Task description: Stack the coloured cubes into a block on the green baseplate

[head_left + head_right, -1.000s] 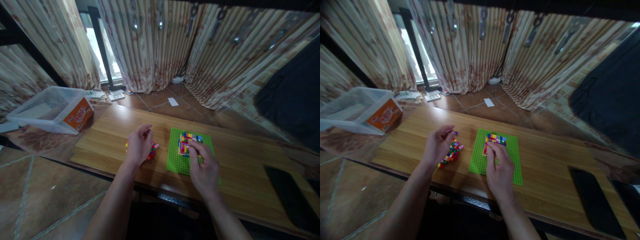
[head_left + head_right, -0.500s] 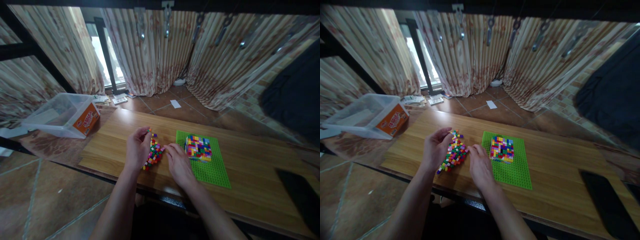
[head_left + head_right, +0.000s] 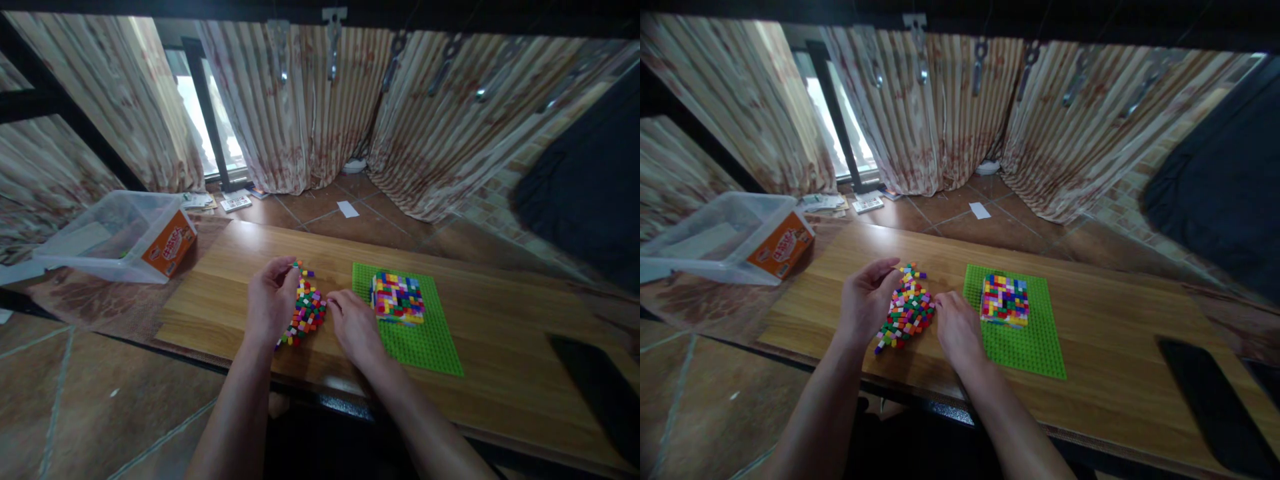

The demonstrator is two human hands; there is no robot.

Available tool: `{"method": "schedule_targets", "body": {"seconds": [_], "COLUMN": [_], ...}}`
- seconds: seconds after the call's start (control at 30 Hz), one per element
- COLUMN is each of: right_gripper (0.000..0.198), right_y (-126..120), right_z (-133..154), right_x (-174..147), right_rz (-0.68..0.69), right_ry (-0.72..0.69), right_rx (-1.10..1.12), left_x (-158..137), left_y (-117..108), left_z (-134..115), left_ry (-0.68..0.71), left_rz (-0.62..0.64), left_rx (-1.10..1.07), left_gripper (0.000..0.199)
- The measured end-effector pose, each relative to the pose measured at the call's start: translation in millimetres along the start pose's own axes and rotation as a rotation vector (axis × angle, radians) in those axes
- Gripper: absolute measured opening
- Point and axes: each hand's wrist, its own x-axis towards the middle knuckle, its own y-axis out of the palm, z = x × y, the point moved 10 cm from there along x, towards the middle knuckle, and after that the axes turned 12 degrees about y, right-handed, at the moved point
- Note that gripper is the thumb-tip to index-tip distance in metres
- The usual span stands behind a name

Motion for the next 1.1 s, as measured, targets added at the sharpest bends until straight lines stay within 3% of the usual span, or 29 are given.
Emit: {"method": "schedule_targets", "body": {"seconds": [0.3, 0.63, 0.83, 1.1], "right_gripper": [0.021, 0.023, 0.024, 0.020], "right_y": [-51.9, -119.5, -124.8, -120.1], "right_z": [-0.4, -62.2, -81.3, -79.4], "right_x": [-31.0, -37.4, -41.0, -37.9], "right_rz": [-0.028, -0.200, -0.213, -0.236], "right_ry": [0.033, 0.192, 0.310, 0.320], "right_rx": [0.261, 0.173, 0.041, 0.027], "left_x": [-4.1, -29.5, -42.8, -56.5], "left_y": [17.7, 77.1, 100.0, 118.3], "left_z": [1.1, -15.5, -17.7, -14.6], "left_ry": [0.018, 0.261, 0.287, 0.281], "left_rz": [0.070, 0.411, 0.528, 0.659], "left_rx": [0.042, 0.317, 0.422, 0.504], "left_gripper": [0.026, 0.023, 0.022, 0.027]}}
